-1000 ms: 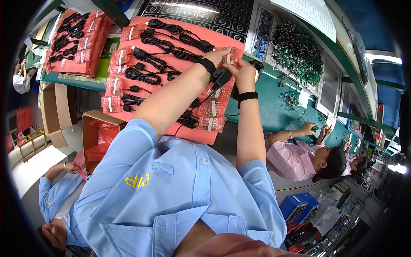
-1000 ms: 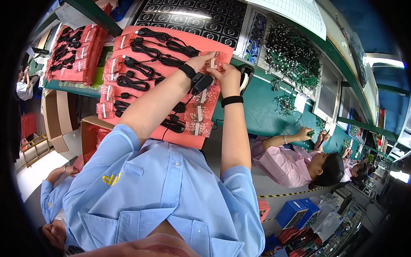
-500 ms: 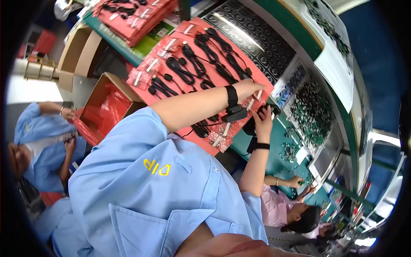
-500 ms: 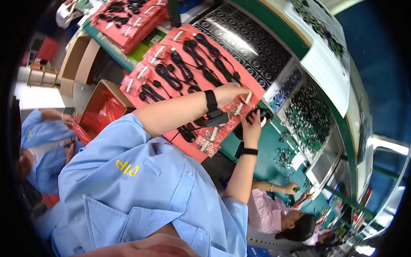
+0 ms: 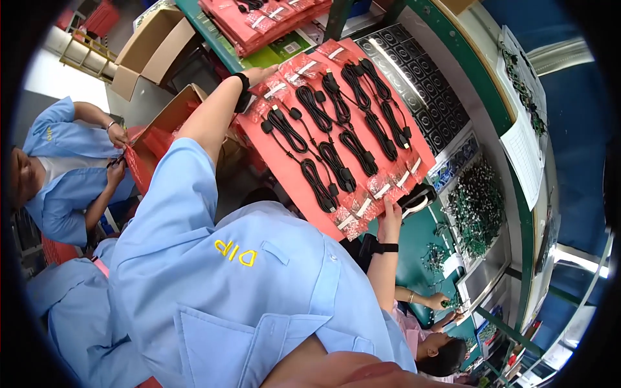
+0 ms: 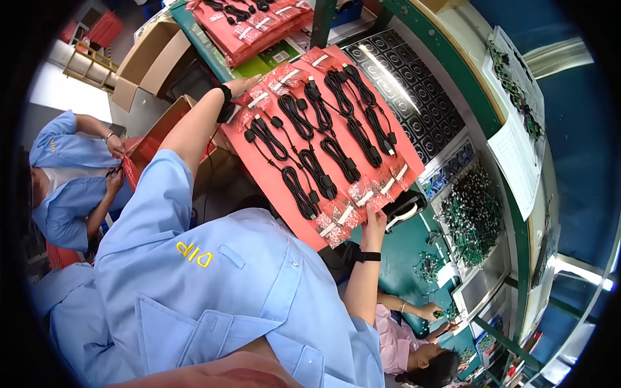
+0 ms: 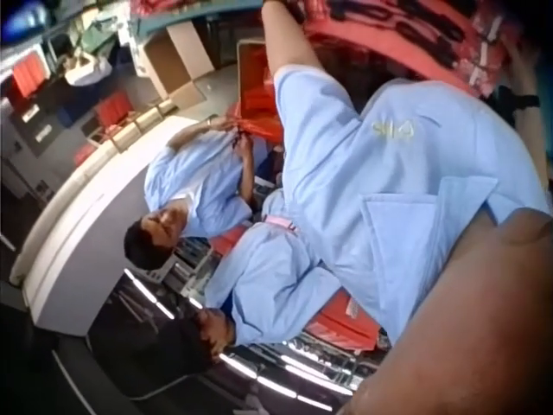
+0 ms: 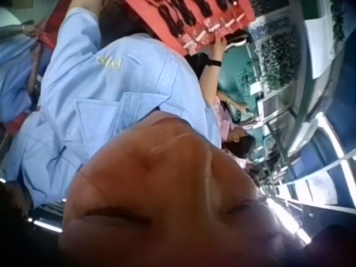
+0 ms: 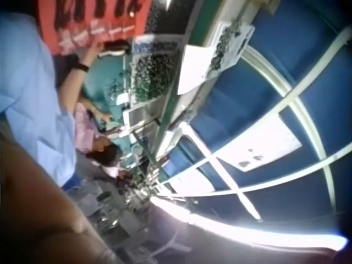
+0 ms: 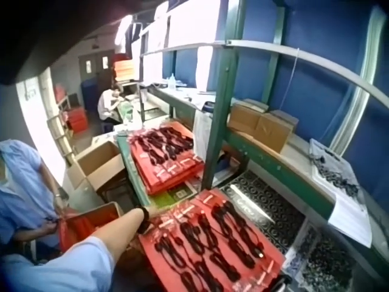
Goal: The person picks up a circuit board and places it into a bubble wrap sleeve, then seals the package with tape from a dispenser. The wrapped circuit board is then placed back onto a tray next to a cable.
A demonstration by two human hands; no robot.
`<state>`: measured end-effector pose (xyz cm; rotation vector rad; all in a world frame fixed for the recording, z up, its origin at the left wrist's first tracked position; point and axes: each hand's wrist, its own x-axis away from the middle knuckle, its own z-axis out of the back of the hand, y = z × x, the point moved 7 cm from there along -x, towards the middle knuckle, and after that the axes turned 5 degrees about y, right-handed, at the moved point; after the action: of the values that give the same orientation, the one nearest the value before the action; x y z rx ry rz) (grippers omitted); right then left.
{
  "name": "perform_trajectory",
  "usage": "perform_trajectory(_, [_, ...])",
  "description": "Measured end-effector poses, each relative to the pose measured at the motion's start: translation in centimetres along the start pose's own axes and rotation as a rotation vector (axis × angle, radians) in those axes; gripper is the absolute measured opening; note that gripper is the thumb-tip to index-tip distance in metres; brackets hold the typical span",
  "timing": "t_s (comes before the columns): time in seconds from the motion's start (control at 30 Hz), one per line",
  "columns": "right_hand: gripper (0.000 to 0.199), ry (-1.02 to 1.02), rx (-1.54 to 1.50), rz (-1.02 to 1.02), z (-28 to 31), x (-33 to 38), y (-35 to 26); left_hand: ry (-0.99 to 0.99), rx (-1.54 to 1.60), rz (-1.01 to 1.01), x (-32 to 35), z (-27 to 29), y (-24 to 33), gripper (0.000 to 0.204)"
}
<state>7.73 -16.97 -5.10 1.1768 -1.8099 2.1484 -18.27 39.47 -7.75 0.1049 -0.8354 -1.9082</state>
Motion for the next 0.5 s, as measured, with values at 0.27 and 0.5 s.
perform_trajectory(0.27, [0.043,-0.207,-0.291,0.082,-3.3,1.7,-2.7,-0.350,-0.219,-0.034,1.7,-0.9,5.6,0.100])
perform_trajectory(0.5, [0.055,-0.234,-0.226,0.185,-2.7,3.8,-4.4,-0.046,-0.107,-0.135,3.7,1.6,8.1,0.071])
